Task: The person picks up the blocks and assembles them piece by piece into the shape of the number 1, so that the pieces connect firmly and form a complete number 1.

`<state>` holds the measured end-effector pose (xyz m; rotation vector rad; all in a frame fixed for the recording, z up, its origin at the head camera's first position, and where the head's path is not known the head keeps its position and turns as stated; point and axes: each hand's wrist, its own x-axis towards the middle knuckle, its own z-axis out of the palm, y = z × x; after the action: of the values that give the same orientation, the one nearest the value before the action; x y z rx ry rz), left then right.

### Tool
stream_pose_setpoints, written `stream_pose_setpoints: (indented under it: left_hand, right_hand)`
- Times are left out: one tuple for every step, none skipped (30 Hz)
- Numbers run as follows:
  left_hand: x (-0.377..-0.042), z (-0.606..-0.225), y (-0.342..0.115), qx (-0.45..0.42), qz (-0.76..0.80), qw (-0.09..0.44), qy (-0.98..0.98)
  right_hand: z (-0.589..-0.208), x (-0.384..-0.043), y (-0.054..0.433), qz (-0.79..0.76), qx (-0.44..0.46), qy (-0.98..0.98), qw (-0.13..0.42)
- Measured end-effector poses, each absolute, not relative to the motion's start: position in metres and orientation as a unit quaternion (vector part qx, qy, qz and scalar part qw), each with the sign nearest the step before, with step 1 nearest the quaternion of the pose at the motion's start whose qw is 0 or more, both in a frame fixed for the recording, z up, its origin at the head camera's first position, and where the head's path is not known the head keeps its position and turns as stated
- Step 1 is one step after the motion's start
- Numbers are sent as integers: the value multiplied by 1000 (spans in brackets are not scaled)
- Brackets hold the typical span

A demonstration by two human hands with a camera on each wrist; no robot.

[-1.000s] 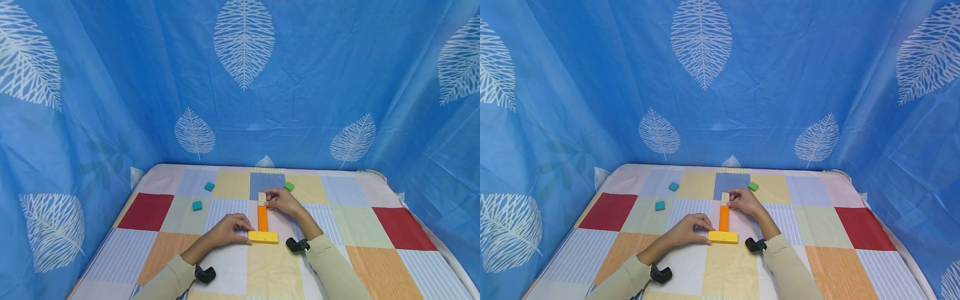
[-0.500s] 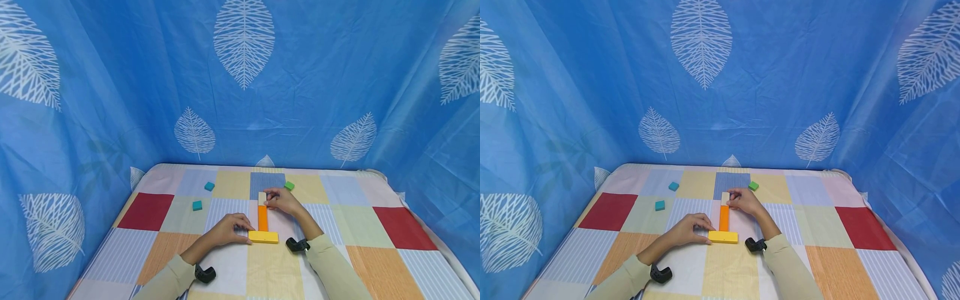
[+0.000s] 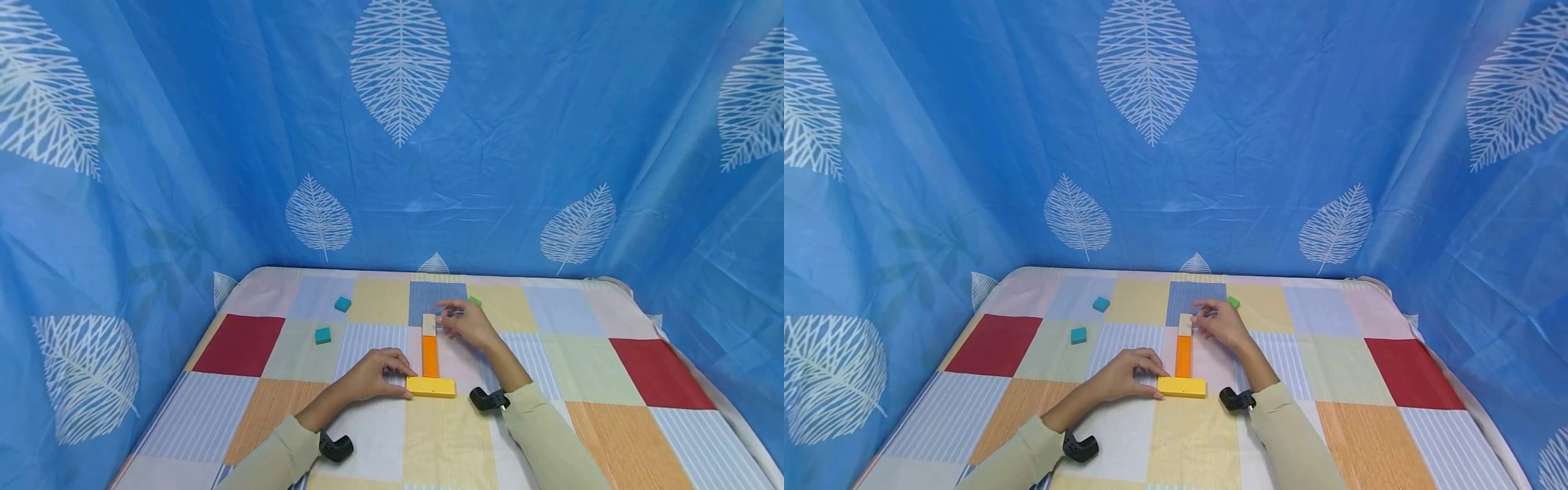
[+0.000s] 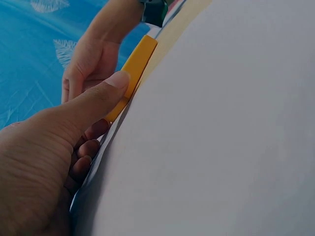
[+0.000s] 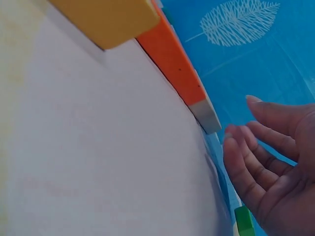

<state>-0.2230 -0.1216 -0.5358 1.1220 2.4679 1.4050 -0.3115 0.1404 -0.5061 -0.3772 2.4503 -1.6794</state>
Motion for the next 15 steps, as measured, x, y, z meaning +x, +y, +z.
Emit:
stream_pose_setpoints:
  left_hand:
    - [-223,-536,-122,366,461,44,807]
    - [-223,-536,-122,365,461,45,808]
    - [-223,-536,-122,363,462,46,808]
    - [-222,-537,-122,362,462,46,808]
    - [-222,-537,-121,361,463,46,808]
    - [-222,-538,-121,361,462,47,809]
    - [-222,-539,-121,360,461,47,809]
    - [-222,-539,-121,360,461,47,810]
    - [-222,-539,-121,360,460,46,810]
    - [-222,-539,-121,361,460,45,810]
    - [-222,-538,-121,361,459,44,811]
    - [-222,-537,-121,362,459,43,810]
    - [-221,-537,-121,362,459,42,810]
    - [-221,-536,-121,362,459,42,811]
    - [-221,-536,-121,362,458,42,811]
  right_hand:
    - [-506,-312,142,-560,-123,817,65]
    - [-505,-312,143,-562,-124,816,58]
    - [-505,-312,144,-563,-123,815,51]
    - [-505,-312,145,-565,-124,815,44]
    - [-505,-312,147,-567,-126,813,37]
    - [-505,-313,149,-568,-129,812,29]
    - [-505,-313,150,-570,-134,811,21]
    - [-504,-313,152,-572,-137,808,13]
    - [-503,-313,154,-574,-140,807,5]
    - [-502,-314,156,-575,-142,806,-2]
    - [-501,-314,157,-575,-141,806,-8]
    - [-501,-314,159,-575,-140,806,-12]
    - [-500,-315,160,-575,-137,806,-15]
    - [-499,-315,162,-571,-132,810,-16]
    - [-499,-315,163,-568,-127,813,-19]
